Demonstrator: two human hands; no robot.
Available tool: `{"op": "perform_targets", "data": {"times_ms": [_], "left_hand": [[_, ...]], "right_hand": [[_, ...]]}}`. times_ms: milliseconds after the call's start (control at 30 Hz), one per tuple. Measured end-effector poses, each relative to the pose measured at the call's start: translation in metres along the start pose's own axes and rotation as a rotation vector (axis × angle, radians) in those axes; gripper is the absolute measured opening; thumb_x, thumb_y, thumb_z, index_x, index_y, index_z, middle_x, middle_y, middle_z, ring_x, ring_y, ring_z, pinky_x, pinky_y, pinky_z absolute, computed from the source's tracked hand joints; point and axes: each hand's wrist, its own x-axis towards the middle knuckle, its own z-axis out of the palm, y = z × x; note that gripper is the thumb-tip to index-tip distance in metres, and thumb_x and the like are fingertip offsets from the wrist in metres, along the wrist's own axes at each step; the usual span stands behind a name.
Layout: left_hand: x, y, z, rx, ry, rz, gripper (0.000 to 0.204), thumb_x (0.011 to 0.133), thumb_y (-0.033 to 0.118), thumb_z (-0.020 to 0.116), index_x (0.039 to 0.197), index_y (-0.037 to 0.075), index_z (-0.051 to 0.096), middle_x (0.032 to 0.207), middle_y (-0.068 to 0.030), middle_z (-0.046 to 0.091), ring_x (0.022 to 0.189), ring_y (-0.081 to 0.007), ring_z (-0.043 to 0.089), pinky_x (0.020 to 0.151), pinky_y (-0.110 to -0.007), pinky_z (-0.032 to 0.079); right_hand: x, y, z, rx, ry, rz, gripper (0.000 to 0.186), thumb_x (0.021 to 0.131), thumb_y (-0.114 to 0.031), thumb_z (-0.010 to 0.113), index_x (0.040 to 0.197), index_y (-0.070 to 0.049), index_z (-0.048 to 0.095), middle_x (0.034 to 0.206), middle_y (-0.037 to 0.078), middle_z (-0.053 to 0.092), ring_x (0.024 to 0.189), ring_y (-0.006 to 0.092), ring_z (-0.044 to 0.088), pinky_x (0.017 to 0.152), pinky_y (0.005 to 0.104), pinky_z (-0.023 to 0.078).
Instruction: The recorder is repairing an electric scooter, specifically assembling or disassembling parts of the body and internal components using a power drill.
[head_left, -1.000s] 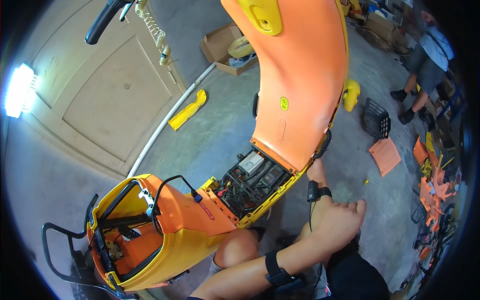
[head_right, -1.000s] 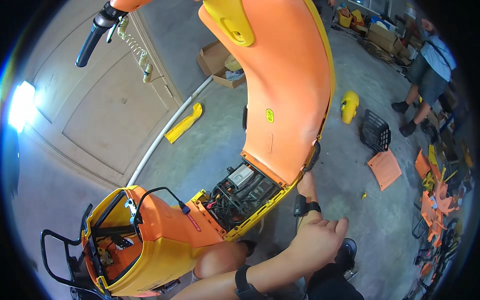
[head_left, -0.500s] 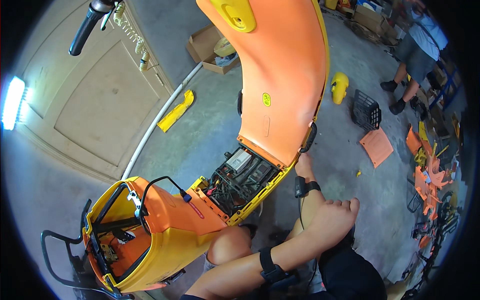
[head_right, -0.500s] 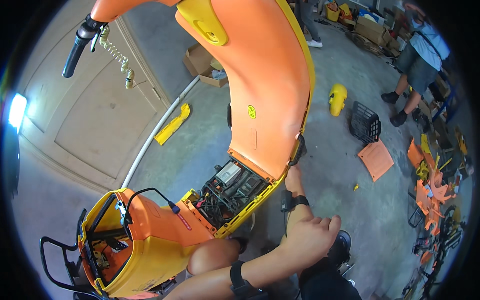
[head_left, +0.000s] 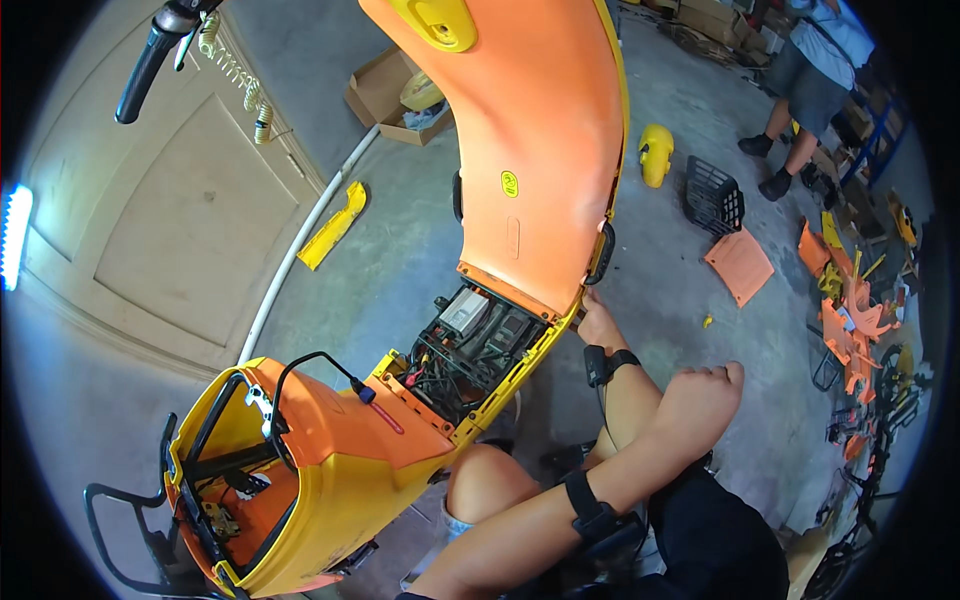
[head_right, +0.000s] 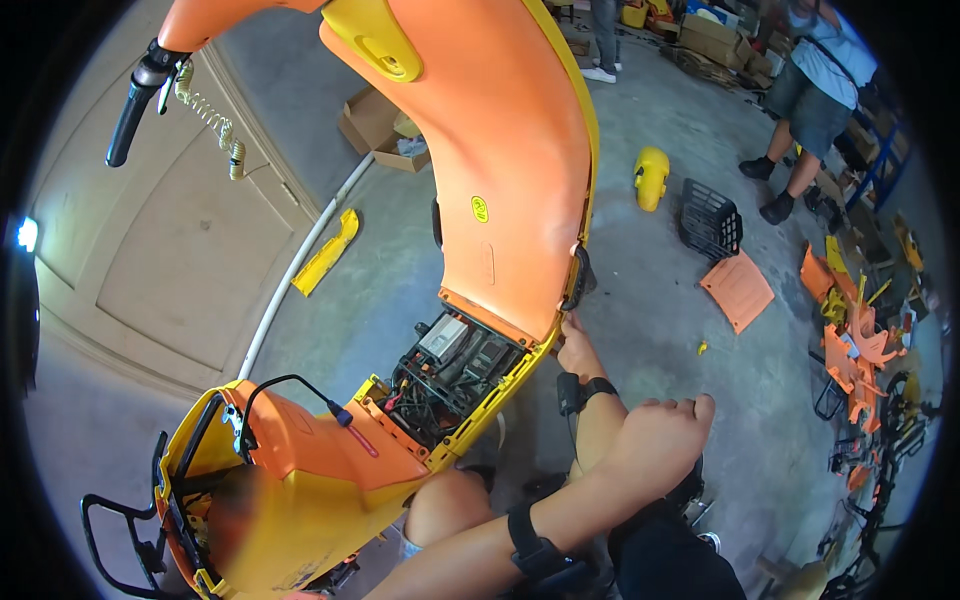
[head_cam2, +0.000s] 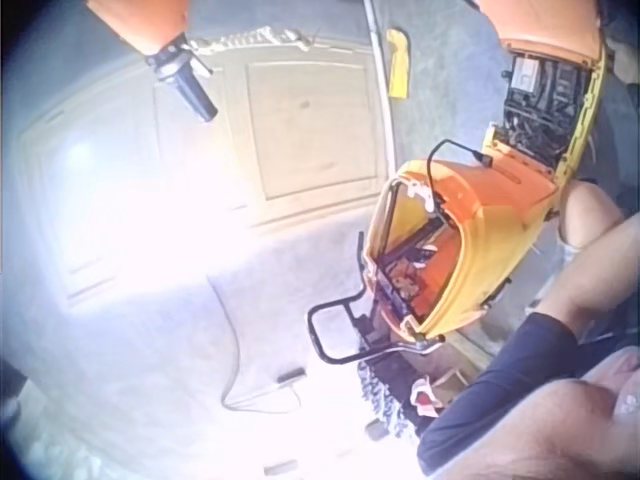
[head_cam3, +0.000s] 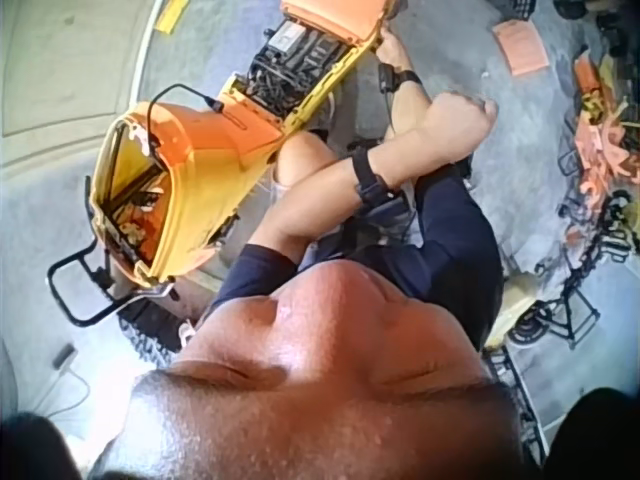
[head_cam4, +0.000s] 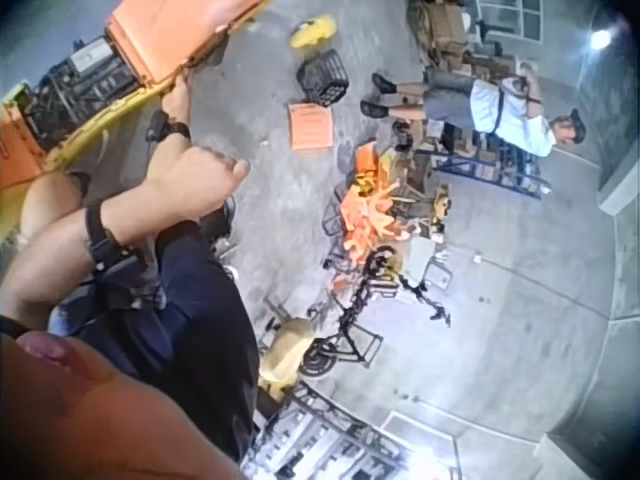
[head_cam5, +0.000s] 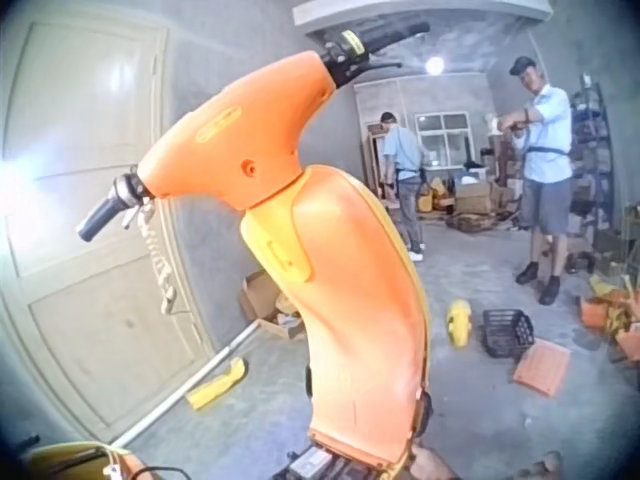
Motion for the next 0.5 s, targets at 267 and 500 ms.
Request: {"op": "perform_targets", "data": {"times_ms": [267, 500], "left_hand": [[0.001, -0.003, 0.001, 0.018, -0.048, 0.014, 0.027, 0.071, 0.008, 0.063, 0.095, -0.001, 0.054, 0.073, -0.0069, 0.063, 0.067, -0.0205, 0.066, 0.060, -0.032, 0.051], [-0.005, -0.002, -0.008, 0.024, -0.060, 0.010, 0.029, 0.071, 0.010, 0.063, 0.096, -0.001, 0.054, 0.075, -0.0068, 0.063, 0.069, -0.0206, 0.066, 0.061, -0.031, 0.051]], "right_hand": [[0.004, 0.001, -0.004, -0.171, 0.084, -0.010, 0.044, 0.103, -0.022, 0.041, 0.145, -0.035, 0.034, 0.139, -0.007, 0.044, 0.123, 0.0181, 0.046, 0.098, 0.0536, 0.037], [0.009, -0.001, -0.002, -0.196, 0.196, -0.003, 0.047, 0.099, -0.017, 0.046, 0.143, -0.033, 0.035, 0.138, -0.006, 0.047, 0.125, 0.0188, 0.045, 0.095, 0.0538, 0.037]]}}
